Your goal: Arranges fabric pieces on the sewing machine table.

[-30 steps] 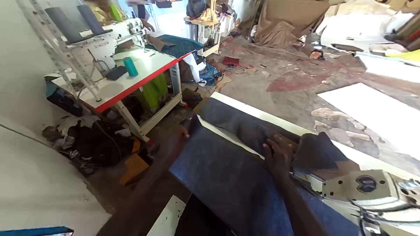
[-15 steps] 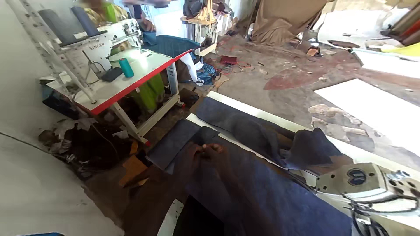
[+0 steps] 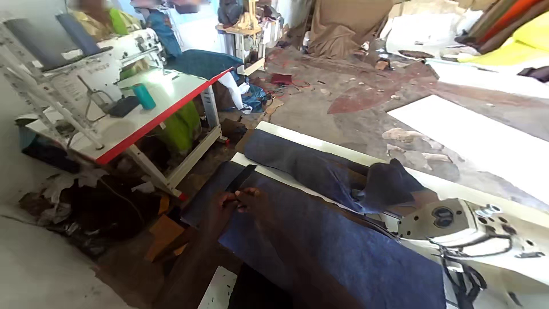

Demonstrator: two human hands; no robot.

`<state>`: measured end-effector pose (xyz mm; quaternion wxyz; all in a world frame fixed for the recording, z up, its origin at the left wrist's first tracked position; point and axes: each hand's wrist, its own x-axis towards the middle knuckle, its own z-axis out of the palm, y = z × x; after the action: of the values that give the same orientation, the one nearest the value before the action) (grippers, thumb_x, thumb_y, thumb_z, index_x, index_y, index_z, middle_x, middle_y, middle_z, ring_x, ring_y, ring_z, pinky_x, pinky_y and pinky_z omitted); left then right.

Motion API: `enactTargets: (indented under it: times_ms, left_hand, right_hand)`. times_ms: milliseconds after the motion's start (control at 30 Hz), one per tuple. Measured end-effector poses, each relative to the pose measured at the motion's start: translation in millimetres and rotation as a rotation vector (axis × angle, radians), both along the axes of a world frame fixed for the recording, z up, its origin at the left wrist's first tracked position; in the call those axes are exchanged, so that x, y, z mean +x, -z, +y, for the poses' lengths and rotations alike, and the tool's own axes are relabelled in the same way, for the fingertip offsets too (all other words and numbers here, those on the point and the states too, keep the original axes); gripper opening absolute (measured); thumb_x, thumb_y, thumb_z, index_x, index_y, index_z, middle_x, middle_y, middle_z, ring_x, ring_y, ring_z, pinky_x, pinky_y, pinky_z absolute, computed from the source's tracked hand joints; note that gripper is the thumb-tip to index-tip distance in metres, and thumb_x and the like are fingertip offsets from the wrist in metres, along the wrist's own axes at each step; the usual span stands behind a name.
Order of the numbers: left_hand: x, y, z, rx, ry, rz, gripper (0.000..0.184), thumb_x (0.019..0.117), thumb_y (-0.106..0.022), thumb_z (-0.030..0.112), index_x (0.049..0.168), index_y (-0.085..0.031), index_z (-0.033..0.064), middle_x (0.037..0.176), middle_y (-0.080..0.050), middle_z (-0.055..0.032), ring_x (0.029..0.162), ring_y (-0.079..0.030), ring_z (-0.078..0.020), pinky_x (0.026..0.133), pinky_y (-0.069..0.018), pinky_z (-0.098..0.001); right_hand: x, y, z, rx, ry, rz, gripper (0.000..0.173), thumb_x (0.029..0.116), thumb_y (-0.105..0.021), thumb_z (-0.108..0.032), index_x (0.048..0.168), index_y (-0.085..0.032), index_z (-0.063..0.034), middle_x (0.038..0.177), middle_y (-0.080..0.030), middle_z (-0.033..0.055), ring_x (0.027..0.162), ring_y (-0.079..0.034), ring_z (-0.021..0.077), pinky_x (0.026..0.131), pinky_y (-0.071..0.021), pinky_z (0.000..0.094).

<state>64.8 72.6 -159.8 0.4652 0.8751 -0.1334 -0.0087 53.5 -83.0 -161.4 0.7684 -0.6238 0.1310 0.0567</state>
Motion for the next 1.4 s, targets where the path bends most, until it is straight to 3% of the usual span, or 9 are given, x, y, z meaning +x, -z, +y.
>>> enactTargets:
  times_ms: [200, 367, 600, 767, 867, 1000, 1100, 1267, 1400]
  left_hand:
    - [15.3, 8.1, 13.8, -0.038, -0.043, 0.019, 0.039, 0.0935, -0.074, 0.023, 0.127, -0.063, 0.0064, 0.104, -0.071, -0.0077, 0.089, -0.069, -0.0193, 0.082, -0.06, -0.0438]
    - [24.7, 2.6, 17.1, 0.007, -0.024, 0.121, 0.036, 0.0938, -0.073, 0.017, 0.127, -0.065, 0.0074, 0.101, -0.072, -0.007, 0.084, -0.07, -0.0193, 0.078, -0.06, -0.0441]
    - [29.9, 1.2, 26.9, 0.025, 0.064, 0.137, 0.03, 0.0941, -0.074, 0.016, 0.123, -0.068, 0.0084, 0.097, -0.073, -0.0057, 0.079, -0.069, -0.0172, 0.073, -0.0605, -0.0395]
    - [38.2, -3.7, 37.9, 0.149, 0.122, 0.044, 0.041, 0.0924, -0.077, 0.022, 0.13, -0.066, 0.0088, 0.126, -0.065, -0.0119, 0.115, -0.063, -0.0261, 0.1, -0.0526, -0.0522]
    - [38.1, -8.3, 41.0, 0.192, 0.094, 0.054, 0.032, 0.0961, -0.073, 0.026, 0.125, -0.07, 0.0108, 0.116, -0.068, -0.0093, 0.102, -0.067, -0.0235, 0.091, -0.0562, -0.0517]
    - [41.4, -11.8, 39.6, 0.124, 0.05, 0.063, 0.017, 0.0954, -0.074, 0.025, 0.102, -0.074, 0.0095, 0.087, -0.071, -0.0056, 0.077, -0.067, -0.0199, 0.074, -0.0576, -0.0477]
    - [42.6, -13.6, 38.0, 0.122, 0.076, 0.059, 0.012, 0.0925, -0.075, 0.016, 0.098, -0.071, 0.0064, 0.084, -0.069, -0.0079, 0.076, -0.067, -0.0219, 0.072, -0.0575, -0.0484]
    - [40.6, -21.8, 41.2, 0.044, 0.153, 0.124, 0.017, 0.0926, -0.076, 0.022, 0.098, -0.071, 0.0075, 0.083, -0.069, -0.005, 0.072, -0.066, -0.0175, 0.067, -0.0572, -0.0398]
    - [64.0, -10.2, 64.8, -0.008, 0.01, 0.009, 0.021, 0.0954, -0.073, 0.026, 0.098, -0.07, 0.0061, 0.081, -0.068, -0.0072, 0.071, -0.064, -0.0205, 0.066, -0.0558, -0.0448]
  right_hand:
    - [6.2, -11.9, 10.6, 0.054, 0.012, 0.052, 0.019, 0.1017, -0.063, -0.014, 0.107, -0.066, 0.004, 0.083, -0.069, 0.009, 0.07, -0.066, 0.013, 0.066, -0.057, 0.0273]
    - [11.6, 3.4, 19.0, 0.044, -0.011, 0.028, 0.026, 0.1005, -0.065, -0.017, 0.115, -0.065, 0.0042, 0.091, -0.07, 0.011, 0.075, -0.068, 0.0154, 0.07, -0.0586, 0.0303]
    - [20.7, 10.7, 23.1, -0.105, -0.026, 0.024, 0.025, 0.1001, -0.065, -0.019, 0.11, -0.066, 0.0031, 0.082, -0.07, 0.0105, 0.067, -0.067, 0.0155, 0.063, -0.0587, 0.0315]
    - [15.5, 2.0, 20.2, -0.038, -0.024, 0.025, 0.022, 0.104, -0.059, -0.02, 0.112, -0.063, 0.0006, 0.088, -0.07, 0.0111, 0.07, -0.067, 0.0165, 0.064, -0.0572, 0.0312]
    - [15.1, 2.5, 21.1, 0.022, -0.015, -0.011, 0.023, 0.1047, -0.059, -0.02, 0.114, -0.063, 0.0004, 0.092, -0.07, 0.011, 0.073, -0.067, 0.0163, 0.065, -0.0571, 0.0313]
    - [10.7, -0.9, 28.6, 0.084, -0.015, -0.048, 0.029, 0.1037, -0.061, -0.025, 0.119, -0.062, 0.0, 0.101, -0.07, 0.0118, 0.085, -0.069, 0.0203, 0.073, -0.0593, 0.0368]
    - [7.0, -4.2, 36.3, 0.07, 0.001, -0.02, 0.028, 0.0997, -0.067, -0.02, 0.116, -0.063, 0.0013, 0.097, -0.07, 0.0119, 0.083, -0.07, 0.0203, 0.072, -0.0603, 0.0362]
    - [8.7, -6.8, 30.5, 0.034, 0.098, 0.001, 0.018, 0.0998, -0.063, -0.016, 0.105, -0.064, 0.002, 0.089, -0.067, 0.012, 0.076, -0.067, 0.0196, 0.069, -0.0588, 0.0366]
    - [-16.9, -14.6, -7.1, 0.047, 0.294, -0.168, 0.016, 0.1011, -0.058, -0.018, 0.102, -0.065, -0.003, 0.084, -0.064, 0.0066, 0.075, -0.061, 0.0155, 0.069, -0.0531, 0.0354]
